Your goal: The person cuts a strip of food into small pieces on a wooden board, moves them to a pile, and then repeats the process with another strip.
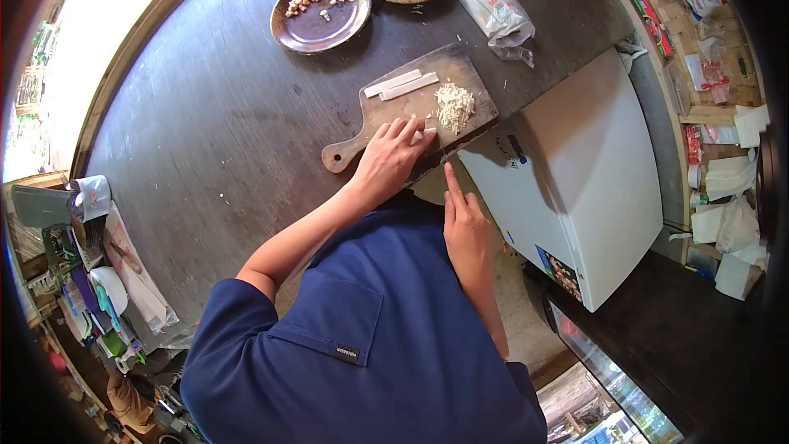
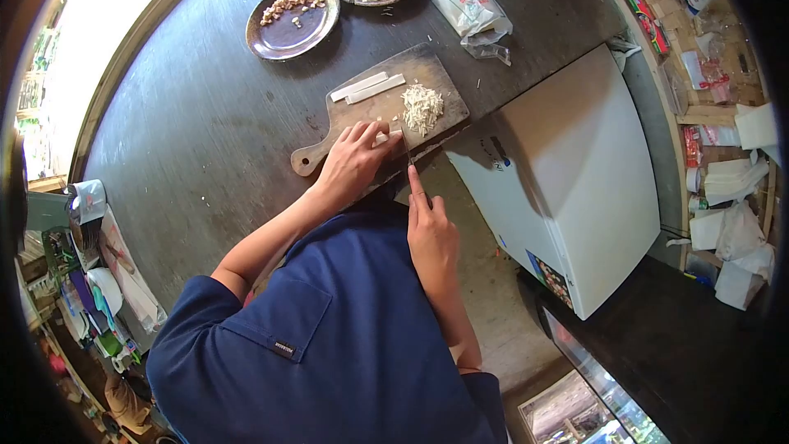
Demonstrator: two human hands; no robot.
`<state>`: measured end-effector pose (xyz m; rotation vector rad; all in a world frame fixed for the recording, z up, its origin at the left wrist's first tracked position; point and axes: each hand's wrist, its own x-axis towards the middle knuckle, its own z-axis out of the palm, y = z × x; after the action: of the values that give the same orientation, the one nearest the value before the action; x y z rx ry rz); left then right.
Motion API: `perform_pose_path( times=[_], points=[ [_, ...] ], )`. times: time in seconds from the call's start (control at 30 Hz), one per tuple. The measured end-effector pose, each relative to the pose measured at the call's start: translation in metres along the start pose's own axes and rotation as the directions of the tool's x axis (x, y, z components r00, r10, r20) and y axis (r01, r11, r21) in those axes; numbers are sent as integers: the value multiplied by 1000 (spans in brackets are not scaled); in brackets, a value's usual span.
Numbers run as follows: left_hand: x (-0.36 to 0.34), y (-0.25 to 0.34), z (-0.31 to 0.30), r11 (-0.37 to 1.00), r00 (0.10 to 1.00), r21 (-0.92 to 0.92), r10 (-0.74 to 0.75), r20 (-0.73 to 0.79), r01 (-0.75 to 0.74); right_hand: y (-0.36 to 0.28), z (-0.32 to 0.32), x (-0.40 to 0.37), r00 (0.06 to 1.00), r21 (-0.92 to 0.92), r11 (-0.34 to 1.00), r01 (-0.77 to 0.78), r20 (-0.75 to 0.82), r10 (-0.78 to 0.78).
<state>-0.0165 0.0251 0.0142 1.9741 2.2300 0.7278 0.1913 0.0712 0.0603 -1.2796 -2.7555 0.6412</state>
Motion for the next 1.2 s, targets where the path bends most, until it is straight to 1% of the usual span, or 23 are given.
perform_pose_path(
  times=[0.03, 0.17, 0.23, 0.27, 0.33, 0.37, 0.43, 0.47, 0.53, 0.67, 0.73, 0.8, 0.83, 0.87, 0.97, 1.0, 1.07, 1.17, 1.2],
  points=[
    [-2, 0, 1, 1000, 1000, 10, 1, -11, -1, 0, 2, 0, 999, -13, 1000, -18, 42, 18],
    [-4, 2, 10, 999, 999, 24, 27, -41, -26, 7, 13, 7, 999, -68, 998, -12, 41, 15],
    [-5, 2, 11, 998, 998, 58, 39, -45, -36, 8, 18, 17, 999, -64, 997, 43, -21, -45],
    [-5, 2, 12, 997, 998, 62, 43, -48, -40, 10, 21, 22, 999, -63, 997, 44, -27, -46],
    [-9, 3, 14, 996, 999, 80, 33, -41, -30, 15, 24, 30, 981, 66, 987, 149, -138, -139],
    [-10, 1, 16, 996, 999, 86, 33, -43, -30, 16, 23, 28, 980, 69, 986, 153, -141, -142],
    [-11, 0, 19, 993, 997, 107, 54, -49, -49, 12, 14, 17, 991, 19, 995, 99, -98, -97],
    [-12, 0, 20, 996, 998, 82, 45, -54, -40, 9, 10, 11, 991, 18, 995, 97, -94, -95],
    [-13, 2, 21, 997, 997, 68, 37, -67, -32, 6, 3, 2, 996, -54, 997, 58, -64, -62],
    [-15, 2, 23, 996, 995, 81, 36, -93, -28, 7, 12, 1, 1000, -116, 993, 16, -24, -19],
    [-15, 2, 21, 997, 997, 79, 24, -71, -18, 6, 22, 10, 1000, -141, 990, 18, -21, -22],
    [-14, 3, 21, 997, 999, 74, 21, -49, -18, 5, 25, 25, 1000, -141, 990, 19, -22, -22],
    [-14, 4, 22, 994, 998, 107, 24, -59, -18, 3, 25, 28, 999, -142, 989, 28, -20, -31],
    [-13, 3, 23, 990, 997, 140, 29, -71, -19, 4, 23, 26, 999, -138, 990, 20, -29, -24],
    [-17, 3, 28, 988, 993, 155, 38, -108, -21, 7, 15, 21, 997, -78, 996, 49, -59, -54],
    [-17, 3, 28, 986, 993, 164, 37, -109, -18, 5, 10, 13, 999, -87, 996, 31, -28, -34],
    [-17, 5, 27, 987, 994, 160, 29, -107, -11, 6, 8, 3, 1000, -104, 995, 8, 9, -7],
    [-16, 6, 29, 989, 992, 150, 29, -121, -10, 7, 16, 2, 1000, -102, 995, -3, -6, 3],
    [-16, 5, 28, 990, 991, 144, 30, -133, -10, 7, 21, 8, 999, -106, 994, 11, -35, -15]
  ],
)
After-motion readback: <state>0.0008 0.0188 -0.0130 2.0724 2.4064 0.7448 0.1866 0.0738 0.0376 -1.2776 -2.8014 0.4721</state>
